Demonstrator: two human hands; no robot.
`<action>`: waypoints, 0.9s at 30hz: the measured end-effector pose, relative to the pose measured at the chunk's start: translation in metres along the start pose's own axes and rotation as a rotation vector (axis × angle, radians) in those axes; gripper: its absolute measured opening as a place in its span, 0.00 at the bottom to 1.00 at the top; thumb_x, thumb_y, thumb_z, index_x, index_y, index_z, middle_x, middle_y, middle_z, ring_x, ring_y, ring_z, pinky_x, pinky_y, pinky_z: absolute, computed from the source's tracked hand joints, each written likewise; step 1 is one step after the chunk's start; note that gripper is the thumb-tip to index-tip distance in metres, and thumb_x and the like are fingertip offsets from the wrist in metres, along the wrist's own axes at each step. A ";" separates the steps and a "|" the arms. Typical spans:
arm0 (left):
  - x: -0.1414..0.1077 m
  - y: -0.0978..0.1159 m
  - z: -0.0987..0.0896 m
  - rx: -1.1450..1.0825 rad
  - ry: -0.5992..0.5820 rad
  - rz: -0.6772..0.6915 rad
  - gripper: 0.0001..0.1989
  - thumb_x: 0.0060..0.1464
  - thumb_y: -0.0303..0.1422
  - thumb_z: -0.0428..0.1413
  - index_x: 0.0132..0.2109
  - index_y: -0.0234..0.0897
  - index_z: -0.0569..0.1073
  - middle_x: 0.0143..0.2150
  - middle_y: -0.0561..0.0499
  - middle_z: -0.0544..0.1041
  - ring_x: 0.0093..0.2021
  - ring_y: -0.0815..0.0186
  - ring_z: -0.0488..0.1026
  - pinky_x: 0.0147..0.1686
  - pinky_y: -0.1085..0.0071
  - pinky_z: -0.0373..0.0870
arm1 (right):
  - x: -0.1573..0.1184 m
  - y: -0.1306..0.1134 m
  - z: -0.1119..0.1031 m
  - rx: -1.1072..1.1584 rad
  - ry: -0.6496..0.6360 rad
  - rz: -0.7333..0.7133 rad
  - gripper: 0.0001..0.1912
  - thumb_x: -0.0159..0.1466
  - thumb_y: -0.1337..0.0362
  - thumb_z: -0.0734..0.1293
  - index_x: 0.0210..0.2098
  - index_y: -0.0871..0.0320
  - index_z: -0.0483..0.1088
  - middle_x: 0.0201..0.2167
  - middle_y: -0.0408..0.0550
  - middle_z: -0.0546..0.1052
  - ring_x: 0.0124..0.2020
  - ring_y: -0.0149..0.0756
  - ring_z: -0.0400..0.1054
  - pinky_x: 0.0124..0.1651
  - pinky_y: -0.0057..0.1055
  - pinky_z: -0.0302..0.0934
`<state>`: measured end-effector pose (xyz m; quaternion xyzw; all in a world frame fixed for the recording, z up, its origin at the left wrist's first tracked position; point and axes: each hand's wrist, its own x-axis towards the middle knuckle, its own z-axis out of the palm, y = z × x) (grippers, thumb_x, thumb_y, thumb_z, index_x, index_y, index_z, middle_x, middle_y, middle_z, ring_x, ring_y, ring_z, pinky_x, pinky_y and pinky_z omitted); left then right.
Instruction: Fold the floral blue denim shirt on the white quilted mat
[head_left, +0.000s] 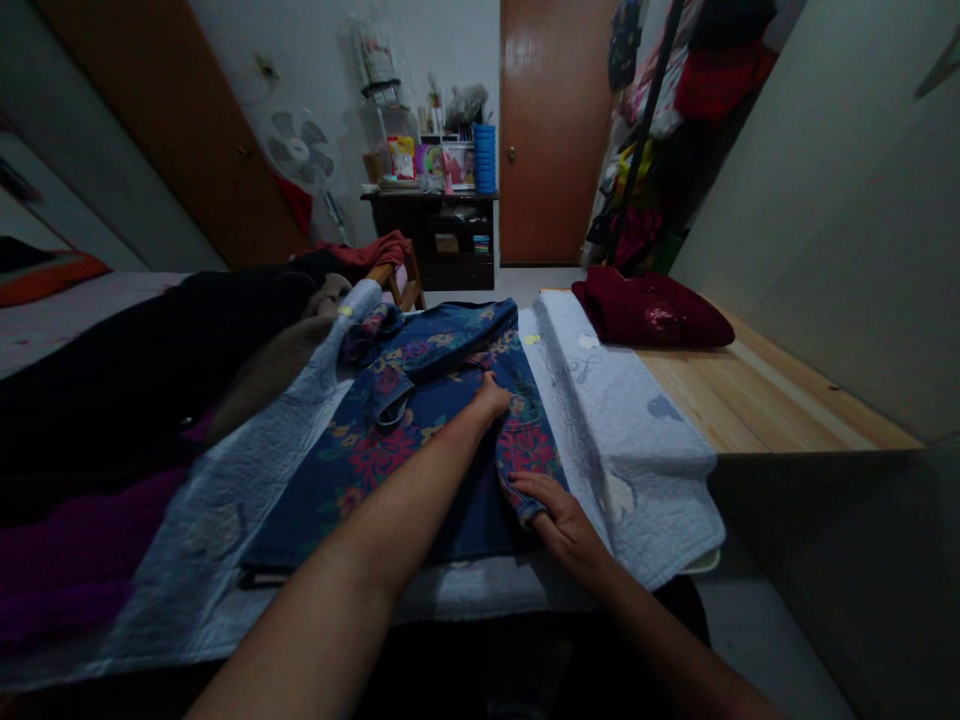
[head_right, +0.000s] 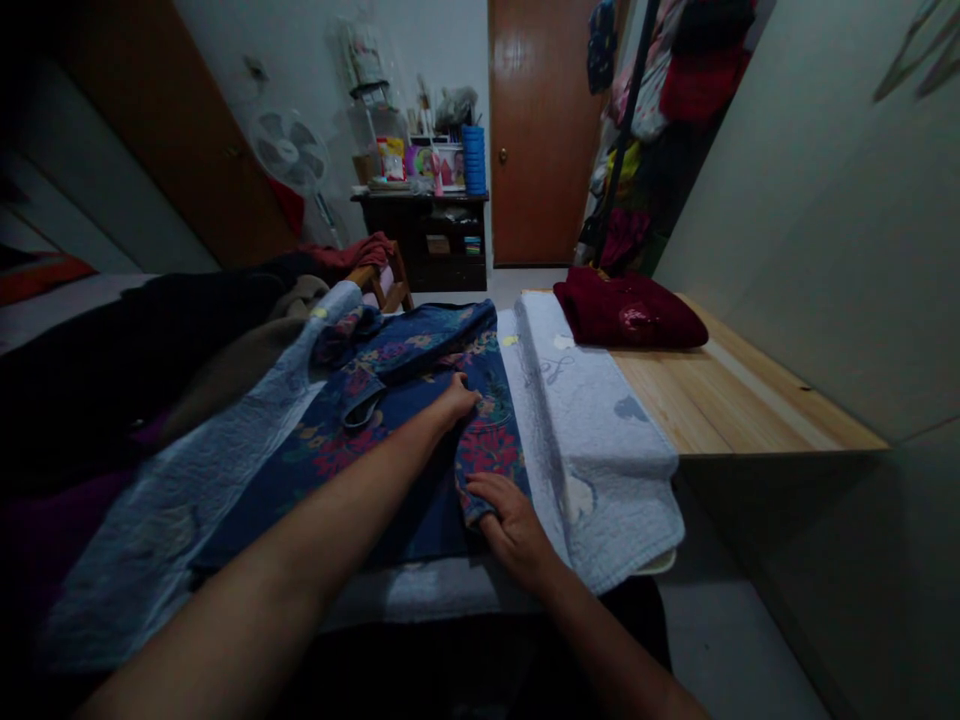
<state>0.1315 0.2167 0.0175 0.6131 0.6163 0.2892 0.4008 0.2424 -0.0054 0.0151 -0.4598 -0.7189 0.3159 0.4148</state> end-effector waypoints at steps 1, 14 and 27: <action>0.000 0.003 0.000 0.001 0.002 0.024 0.34 0.51 0.24 0.55 0.64 0.36 0.57 0.45 0.45 0.78 0.39 0.63 0.76 0.40 0.69 0.72 | 0.000 -0.001 0.000 -0.013 -0.006 -0.008 0.23 0.62 0.70 0.58 0.55 0.51 0.69 0.57 0.49 0.71 0.60 0.39 0.62 0.65 0.46 0.54; -0.033 -0.021 -0.018 0.724 0.094 0.357 0.18 0.58 0.29 0.49 0.53 0.42 0.75 0.67 0.40 0.60 0.62 0.43 0.58 0.59 0.42 0.52 | -0.004 -0.012 0.000 -0.362 -0.230 0.017 0.21 0.70 0.64 0.54 0.60 0.58 0.65 0.62 0.55 0.66 0.65 0.39 0.56 0.67 0.46 0.49; -0.116 -0.037 -0.009 0.747 -0.195 0.599 0.26 0.64 0.42 0.45 0.66 0.41 0.59 0.70 0.44 0.58 0.70 0.54 0.50 0.67 0.49 0.42 | -0.030 0.011 0.001 -0.821 -0.190 0.183 0.30 0.68 0.57 0.58 0.66 0.63 0.56 0.70 0.58 0.50 0.71 0.47 0.41 0.68 0.53 0.40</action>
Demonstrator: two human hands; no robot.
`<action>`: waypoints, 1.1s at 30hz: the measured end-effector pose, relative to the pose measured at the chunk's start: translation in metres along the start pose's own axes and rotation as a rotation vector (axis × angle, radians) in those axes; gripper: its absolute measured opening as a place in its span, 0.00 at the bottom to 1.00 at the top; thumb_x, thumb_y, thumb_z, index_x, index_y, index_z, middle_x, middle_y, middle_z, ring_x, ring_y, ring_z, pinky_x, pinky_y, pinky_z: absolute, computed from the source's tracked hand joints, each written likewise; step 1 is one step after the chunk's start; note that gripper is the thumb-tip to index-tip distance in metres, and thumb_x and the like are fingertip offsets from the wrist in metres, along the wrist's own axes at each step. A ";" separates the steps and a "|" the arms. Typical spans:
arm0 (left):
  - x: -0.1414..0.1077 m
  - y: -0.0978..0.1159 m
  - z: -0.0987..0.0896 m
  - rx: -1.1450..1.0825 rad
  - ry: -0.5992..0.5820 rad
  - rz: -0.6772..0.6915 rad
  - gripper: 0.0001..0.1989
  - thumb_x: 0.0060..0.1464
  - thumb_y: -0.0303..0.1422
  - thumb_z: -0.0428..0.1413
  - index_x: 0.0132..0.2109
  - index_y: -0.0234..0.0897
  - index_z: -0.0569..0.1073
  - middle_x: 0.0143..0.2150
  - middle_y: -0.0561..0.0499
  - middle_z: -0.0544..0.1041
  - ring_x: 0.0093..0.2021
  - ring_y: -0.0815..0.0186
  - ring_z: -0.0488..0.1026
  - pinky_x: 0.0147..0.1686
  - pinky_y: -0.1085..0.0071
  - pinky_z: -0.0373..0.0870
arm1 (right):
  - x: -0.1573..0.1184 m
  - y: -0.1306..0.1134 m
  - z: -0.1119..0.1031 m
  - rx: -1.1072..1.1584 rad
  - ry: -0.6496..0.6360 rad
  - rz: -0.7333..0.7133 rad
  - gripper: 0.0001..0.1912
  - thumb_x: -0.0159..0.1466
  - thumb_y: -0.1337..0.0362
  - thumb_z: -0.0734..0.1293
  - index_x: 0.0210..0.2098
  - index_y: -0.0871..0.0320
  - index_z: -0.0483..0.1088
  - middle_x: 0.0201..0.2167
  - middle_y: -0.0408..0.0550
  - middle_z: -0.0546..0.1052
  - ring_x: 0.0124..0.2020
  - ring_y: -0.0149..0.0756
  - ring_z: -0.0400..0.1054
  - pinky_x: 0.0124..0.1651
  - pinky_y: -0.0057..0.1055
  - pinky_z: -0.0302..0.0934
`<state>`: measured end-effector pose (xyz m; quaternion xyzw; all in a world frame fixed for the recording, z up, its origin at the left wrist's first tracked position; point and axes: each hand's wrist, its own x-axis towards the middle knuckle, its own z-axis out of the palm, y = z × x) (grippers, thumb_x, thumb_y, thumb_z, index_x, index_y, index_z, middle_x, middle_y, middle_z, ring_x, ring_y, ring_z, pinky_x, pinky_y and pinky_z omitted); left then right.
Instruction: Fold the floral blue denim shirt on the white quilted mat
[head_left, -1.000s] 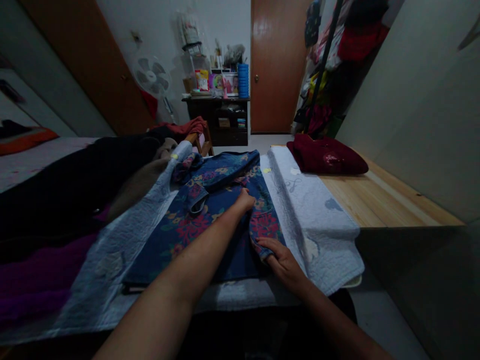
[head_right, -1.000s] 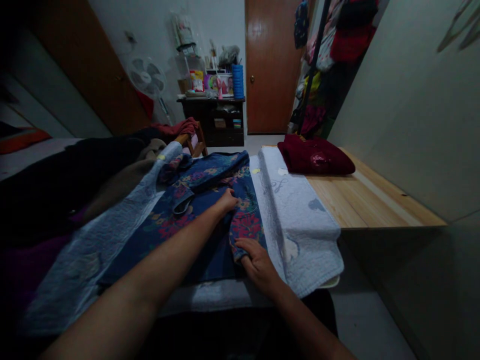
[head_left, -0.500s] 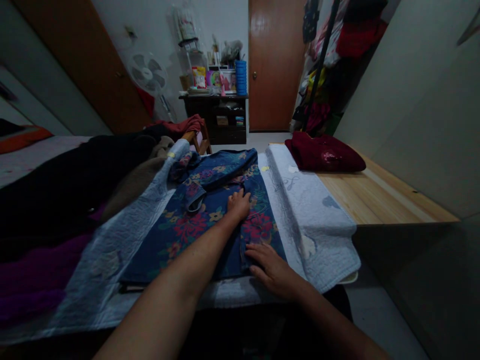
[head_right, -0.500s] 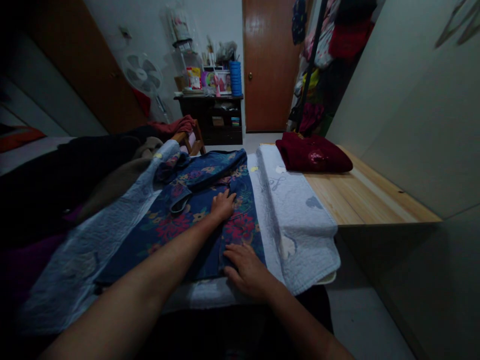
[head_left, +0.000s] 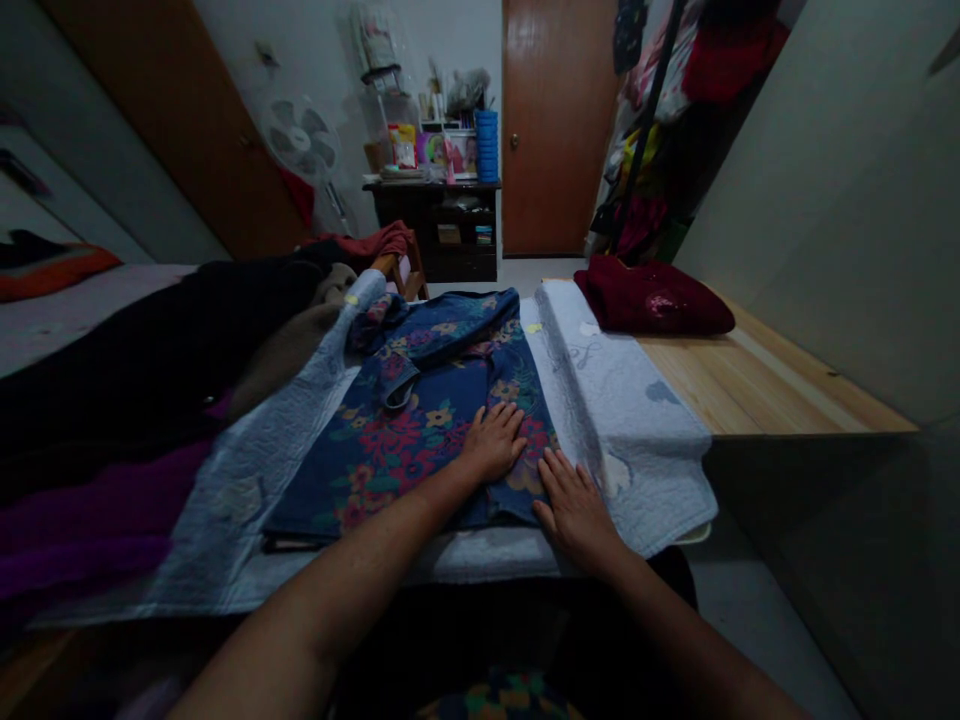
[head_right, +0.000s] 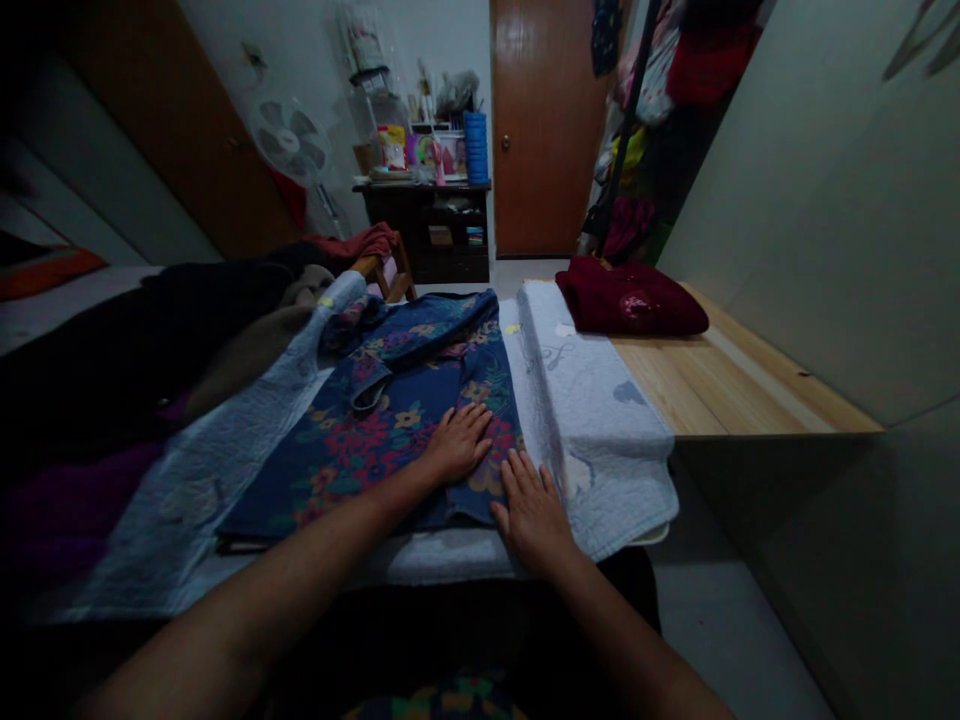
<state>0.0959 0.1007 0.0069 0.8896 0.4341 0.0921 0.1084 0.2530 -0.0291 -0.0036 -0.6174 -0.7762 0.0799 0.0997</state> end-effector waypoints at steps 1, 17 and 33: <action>0.000 -0.001 0.000 0.011 0.005 -0.001 0.26 0.64 0.42 0.45 0.66 0.41 0.60 0.70 0.44 0.58 0.70 0.54 0.50 0.67 0.49 0.42 | -0.003 -0.001 0.000 -0.003 -0.006 0.000 0.30 0.68 0.57 0.59 0.66 0.64 0.56 0.70 0.58 0.50 0.71 0.47 0.41 0.68 0.52 0.40; -0.070 0.002 -0.008 0.047 -0.170 0.206 0.30 0.61 0.44 0.50 0.68 0.49 0.56 0.73 0.44 0.49 0.72 0.53 0.43 0.66 0.44 0.36 | 0.009 0.016 -0.052 0.048 -0.204 -0.213 0.20 0.65 0.72 0.57 0.53 0.62 0.71 0.57 0.58 0.72 0.58 0.44 0.67 0.59 0.38 0.61; -0.071 -0.009 -0.020 -0.208 -0.105 0.163 0.26 0.57 0.45 0.54 0.59 0.39 0.67 0.66 0.41 0.63 0.66 0.54 0.59 0.65 0.57 0.56 | 0.125 0.014 0.003 -0.037 0.047 0.078 0.27 0.69 0.59 0.55 0.65 0.65 0.57 0.68 0.61 0.56 0.69 0.48 0.45 0.68 0.49 0.40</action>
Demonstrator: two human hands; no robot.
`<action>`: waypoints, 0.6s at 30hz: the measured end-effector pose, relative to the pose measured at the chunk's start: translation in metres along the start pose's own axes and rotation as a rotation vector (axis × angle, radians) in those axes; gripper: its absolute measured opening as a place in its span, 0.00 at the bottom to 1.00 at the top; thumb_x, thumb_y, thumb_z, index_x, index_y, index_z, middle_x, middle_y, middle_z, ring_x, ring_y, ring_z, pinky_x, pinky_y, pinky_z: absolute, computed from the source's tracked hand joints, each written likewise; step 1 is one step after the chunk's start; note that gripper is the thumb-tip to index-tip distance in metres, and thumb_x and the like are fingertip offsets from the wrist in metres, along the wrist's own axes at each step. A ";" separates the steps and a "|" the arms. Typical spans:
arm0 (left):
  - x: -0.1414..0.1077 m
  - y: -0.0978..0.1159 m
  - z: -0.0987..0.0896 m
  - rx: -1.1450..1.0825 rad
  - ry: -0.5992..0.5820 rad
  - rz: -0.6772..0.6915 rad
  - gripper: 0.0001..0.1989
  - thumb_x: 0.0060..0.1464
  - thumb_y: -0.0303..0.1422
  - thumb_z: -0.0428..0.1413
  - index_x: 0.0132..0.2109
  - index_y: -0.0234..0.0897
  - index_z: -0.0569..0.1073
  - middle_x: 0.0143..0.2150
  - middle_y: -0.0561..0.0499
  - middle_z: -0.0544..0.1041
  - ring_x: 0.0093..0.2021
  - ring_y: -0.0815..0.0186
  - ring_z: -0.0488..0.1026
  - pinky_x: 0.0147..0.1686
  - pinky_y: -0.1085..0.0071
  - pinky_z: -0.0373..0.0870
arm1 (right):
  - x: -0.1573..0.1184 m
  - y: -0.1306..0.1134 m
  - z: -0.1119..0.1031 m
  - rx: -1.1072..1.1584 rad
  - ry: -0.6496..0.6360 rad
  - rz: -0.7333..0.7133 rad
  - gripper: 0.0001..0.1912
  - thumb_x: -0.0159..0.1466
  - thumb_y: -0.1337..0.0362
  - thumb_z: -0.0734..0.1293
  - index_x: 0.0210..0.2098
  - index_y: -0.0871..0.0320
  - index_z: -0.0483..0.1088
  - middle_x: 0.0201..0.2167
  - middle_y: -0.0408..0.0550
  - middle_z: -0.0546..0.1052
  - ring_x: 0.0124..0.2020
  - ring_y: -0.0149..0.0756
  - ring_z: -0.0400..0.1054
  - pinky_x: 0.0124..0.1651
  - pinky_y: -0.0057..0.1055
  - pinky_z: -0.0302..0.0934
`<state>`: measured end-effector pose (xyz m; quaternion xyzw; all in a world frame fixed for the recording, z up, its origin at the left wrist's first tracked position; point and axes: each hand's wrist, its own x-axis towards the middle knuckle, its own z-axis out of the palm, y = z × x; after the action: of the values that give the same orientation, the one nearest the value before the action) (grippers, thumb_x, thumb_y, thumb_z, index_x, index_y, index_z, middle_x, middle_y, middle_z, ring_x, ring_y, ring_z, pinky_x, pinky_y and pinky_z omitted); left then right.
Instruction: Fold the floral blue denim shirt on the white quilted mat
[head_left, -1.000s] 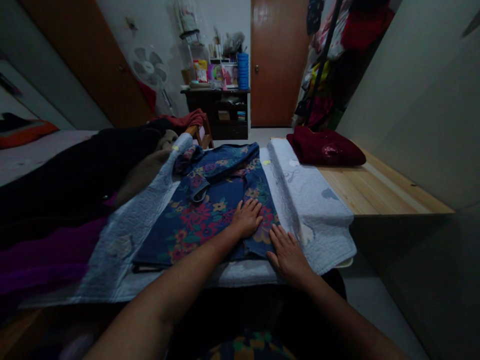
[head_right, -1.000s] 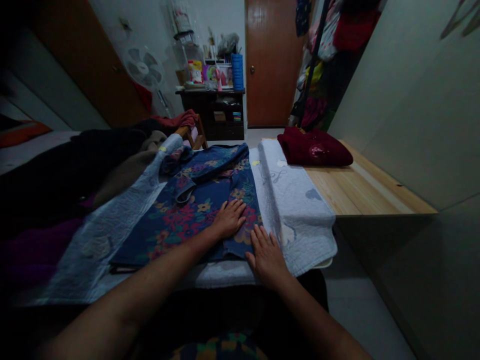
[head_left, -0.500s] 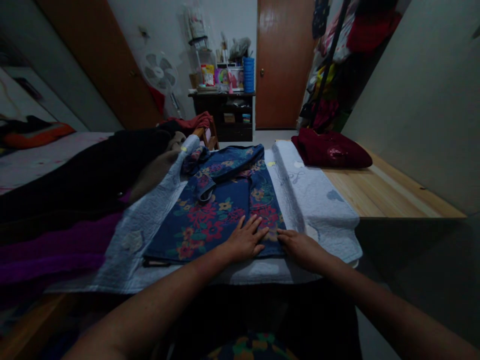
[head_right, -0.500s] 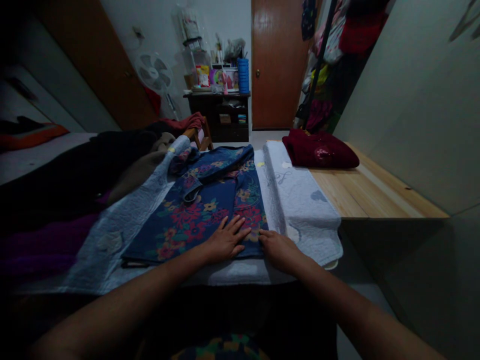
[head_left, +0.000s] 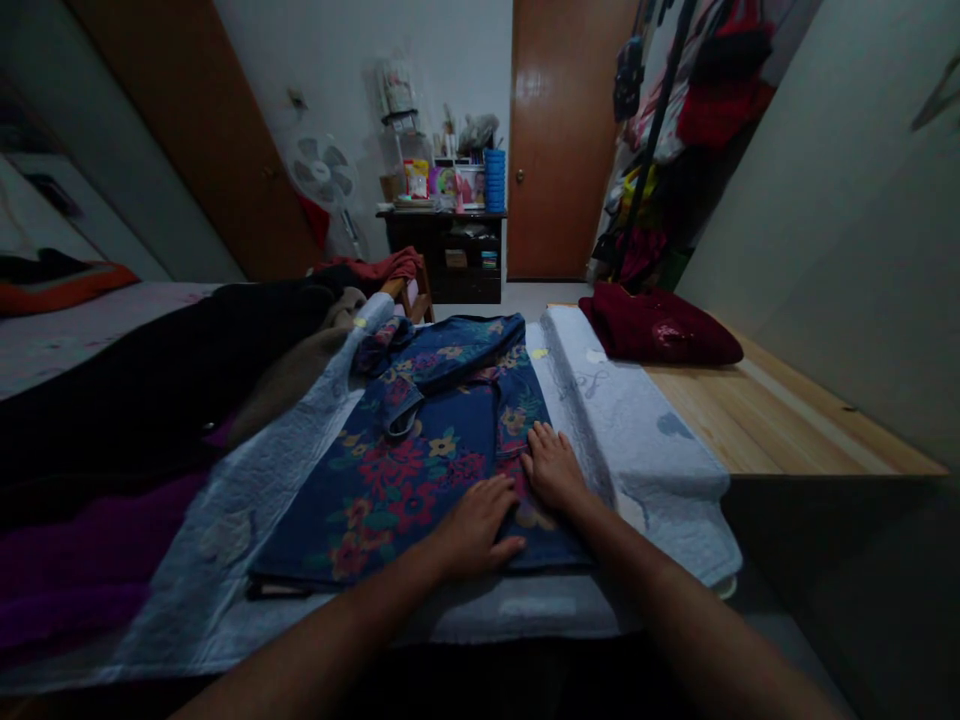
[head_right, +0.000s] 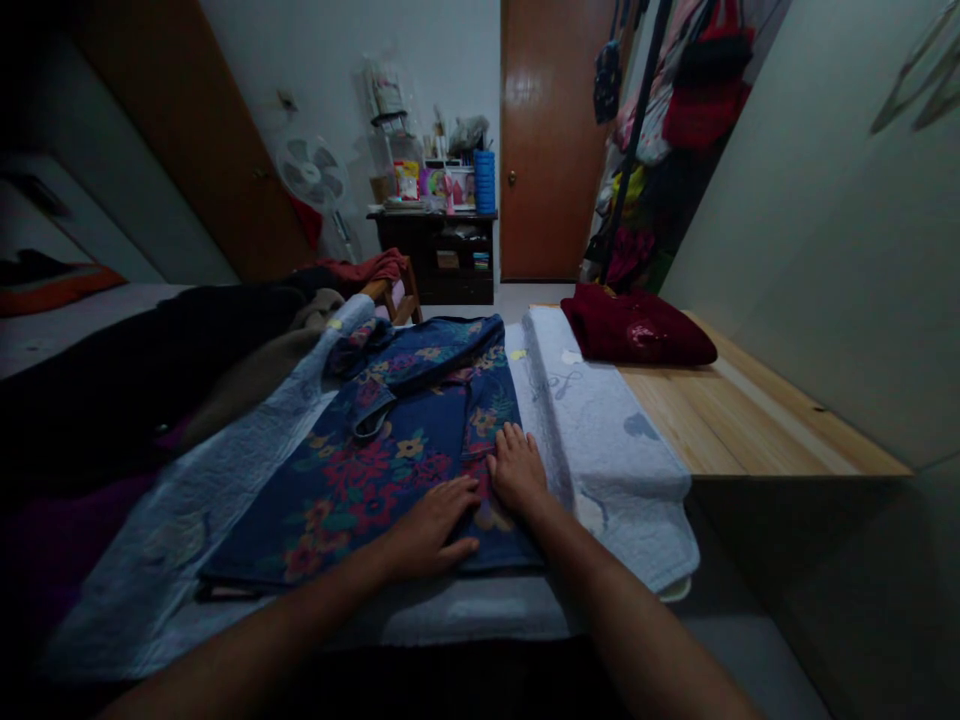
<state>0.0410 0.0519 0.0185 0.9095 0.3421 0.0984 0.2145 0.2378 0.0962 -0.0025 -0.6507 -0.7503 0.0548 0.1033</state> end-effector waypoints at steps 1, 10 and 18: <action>0.004 -0.004 -0.008 -0.057 0.026 -0.002 0.20 0.59 0.43 0.52 0.55 0.40 0.70 0.63 0.43 0.68 0.63 0.57 0.64 0.63 0.61 0.60 | 0.006 0.000 0.000 -0.010 0.010 0.006 0.26 0.70 0.59 0.55 0.64 0.65 0.58 0.67 0.61 0.57 0.69 0.48 0.47 0.68 0.49 0.40; 0.057 -0.109 -0.072 0.395 0.519 -0.623 0.31 0.51 0.34 0.59 0.63 0.37 0.64 0.70 0.35 0.53 0.70 0.42 0.45 0.65 0.42 0.41 | 0.095 -0.004 -0.011 0.085 0.103 0.026 0.23 0.68 0.66 0.54 0.60 0.70 0.62 0.65 0.63 0.61 0.66 0.45 0.54 0.66 0.38 0.48; 0.044 -0.205 -0.108 0.220 0.290 -0.873 0.29 0.48 0.34 0.59 0.59 0.45 0.68 0.55 0.38 0.73 0.54 0.47 0.72 0.51 0.56 0.67 | 0.126 -0.007 0.015 0.125 0.085 -0.038 0.25 0.70 0.60 0.53 0.63 0.65 0.59 0.66 0.58 0.60 0.68 0.45 0.50 0.67 0.42 0.45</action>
<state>-0.0802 0.2545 0.0219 0.6750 0.7272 0.0883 0.0883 0.2112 0.2203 -0.0054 -0.6302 -0.7527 0.0718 0.1767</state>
